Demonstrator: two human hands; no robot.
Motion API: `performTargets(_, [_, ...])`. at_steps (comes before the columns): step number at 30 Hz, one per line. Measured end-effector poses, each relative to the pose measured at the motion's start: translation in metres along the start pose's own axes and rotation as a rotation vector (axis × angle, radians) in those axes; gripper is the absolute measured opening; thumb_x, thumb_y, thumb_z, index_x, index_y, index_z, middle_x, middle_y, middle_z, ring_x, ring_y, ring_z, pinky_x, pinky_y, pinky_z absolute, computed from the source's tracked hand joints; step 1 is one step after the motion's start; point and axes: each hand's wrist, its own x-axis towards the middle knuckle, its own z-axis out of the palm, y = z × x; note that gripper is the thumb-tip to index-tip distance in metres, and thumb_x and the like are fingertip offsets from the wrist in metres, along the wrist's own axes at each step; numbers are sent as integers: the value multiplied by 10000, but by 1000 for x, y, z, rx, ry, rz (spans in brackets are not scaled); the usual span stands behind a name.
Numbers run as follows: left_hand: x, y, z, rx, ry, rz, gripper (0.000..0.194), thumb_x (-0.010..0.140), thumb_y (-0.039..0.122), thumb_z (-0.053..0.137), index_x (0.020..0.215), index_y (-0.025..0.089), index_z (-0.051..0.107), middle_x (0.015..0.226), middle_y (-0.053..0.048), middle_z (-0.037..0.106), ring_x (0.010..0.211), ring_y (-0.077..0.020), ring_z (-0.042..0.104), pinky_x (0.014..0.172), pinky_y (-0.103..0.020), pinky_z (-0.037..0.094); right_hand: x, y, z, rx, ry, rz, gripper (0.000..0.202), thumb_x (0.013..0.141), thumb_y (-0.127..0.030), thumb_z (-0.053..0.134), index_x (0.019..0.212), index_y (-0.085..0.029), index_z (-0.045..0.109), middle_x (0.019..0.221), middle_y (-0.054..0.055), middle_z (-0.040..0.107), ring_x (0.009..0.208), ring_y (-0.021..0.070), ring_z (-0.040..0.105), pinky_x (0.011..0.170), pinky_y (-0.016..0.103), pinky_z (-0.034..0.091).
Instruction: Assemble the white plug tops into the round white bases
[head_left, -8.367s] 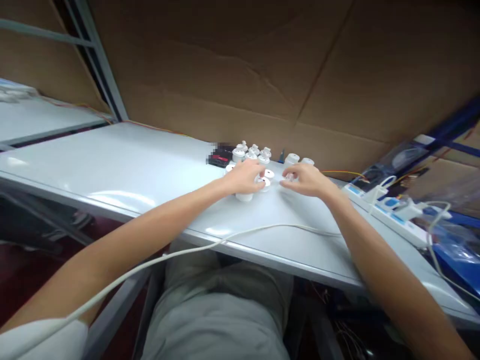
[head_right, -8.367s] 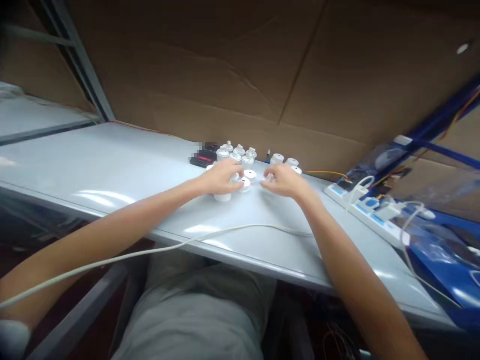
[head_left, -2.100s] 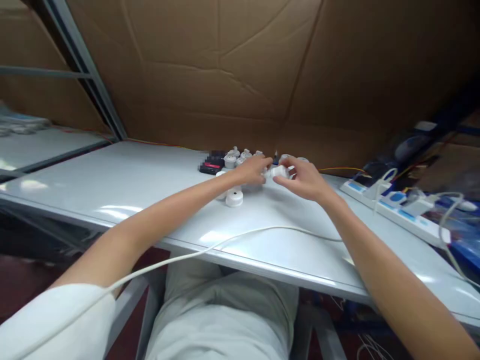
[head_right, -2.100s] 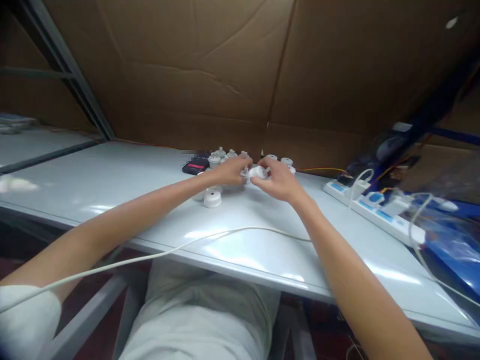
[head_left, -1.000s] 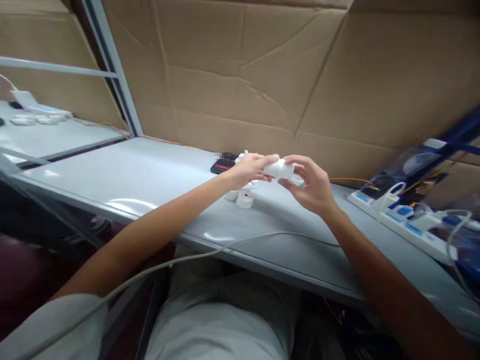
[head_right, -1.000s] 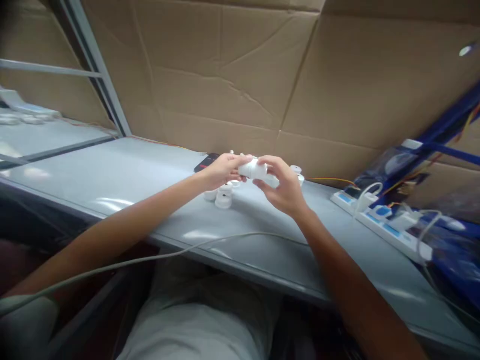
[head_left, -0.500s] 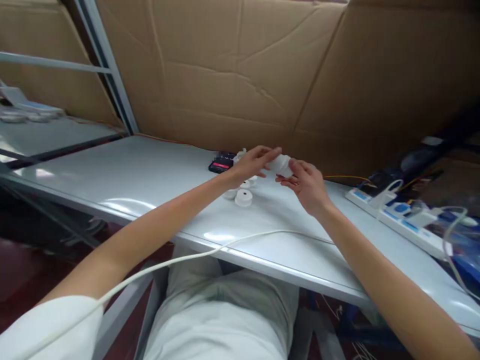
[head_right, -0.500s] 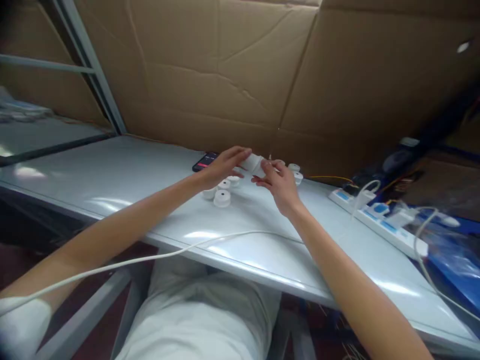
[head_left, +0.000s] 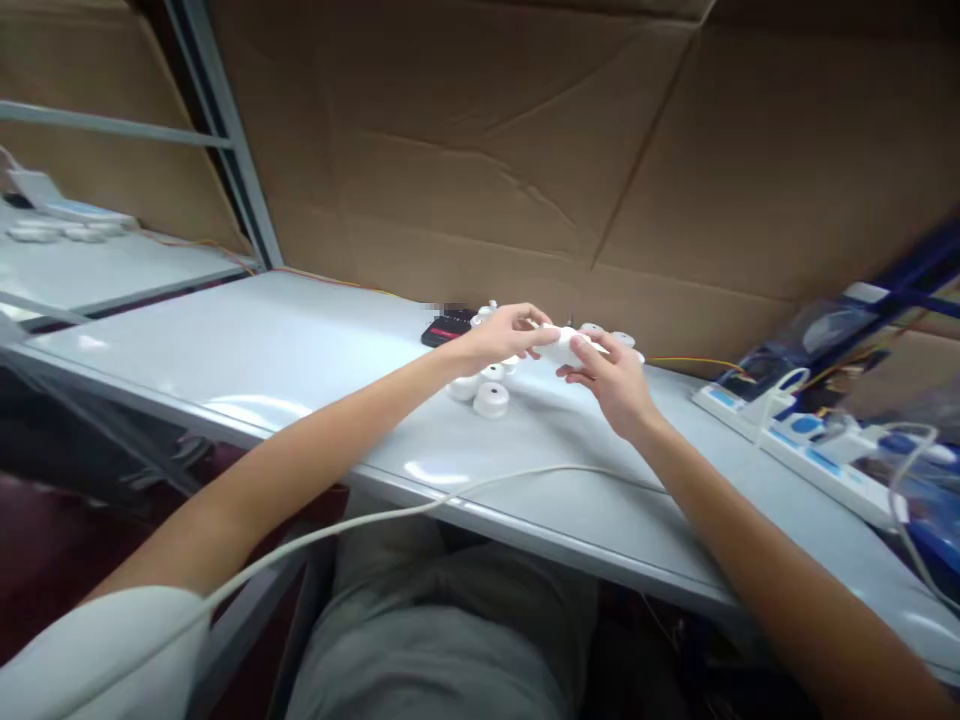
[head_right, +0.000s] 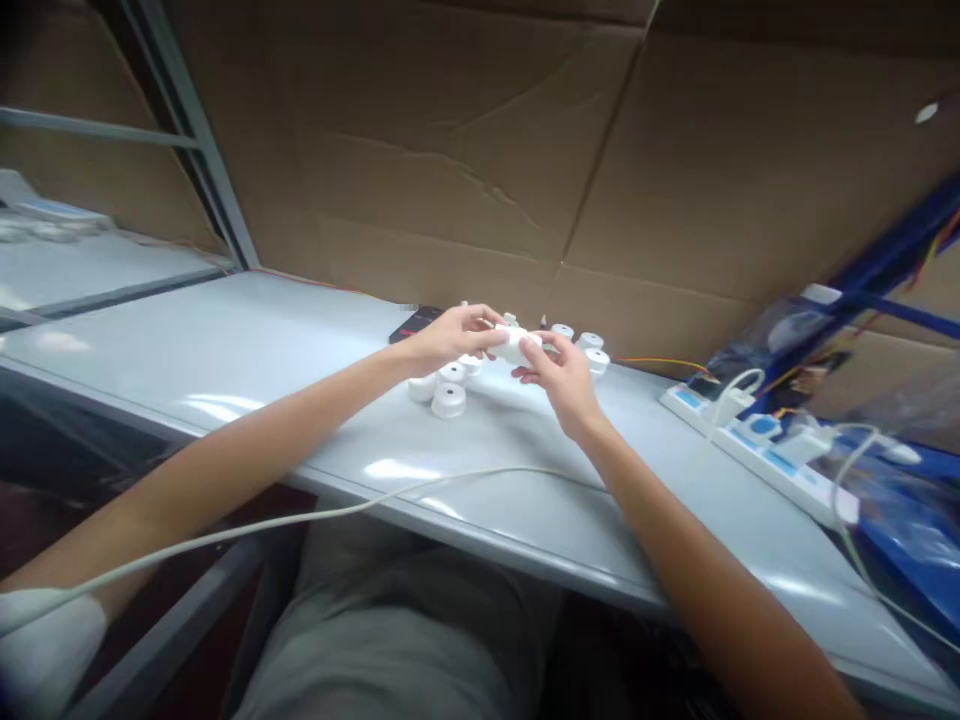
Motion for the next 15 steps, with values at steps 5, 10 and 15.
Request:
performTargets(5, [1, -5, -6, 295, -25, 273, 523, 764, 270, 788, 1253, 192, 619, 1171, -84, 729, 1115, -228, 702, 963, -356, 542, 7, -4, -16, -121, 94, -176, 527, 790, -699, 827, 1069, -259, 752, 965, 43, 796, 835, 248, 782, 839, 449, 684])
performTargets(10, [4, -8, -16, 811, 16, 378, 438, 828, 233, 691, 1260, 163, 665, 1341, -151, 683, 1234, -302, 664, 1069, -424, 507, 32, -6, -42, -587, 142, -494, 506, 869, -494, 762, 1308, -241, 755, 1286, 132, 743, 1135, 329, 736, 974, 502, 629])
performTargets(15, [7, -11, -29, 996, 81, 280, 310, 894, 260, 647, 1174, 154, 725, 1201, -141, 735, 1125, -283, 704, 960, -360, 541, 91, -4, -43, -1142, -51, -433, 421, 866, -346, 688, 1226, -157, 799, 1157, 161, 776, 1105, 336, 724, 997, 464, 586])
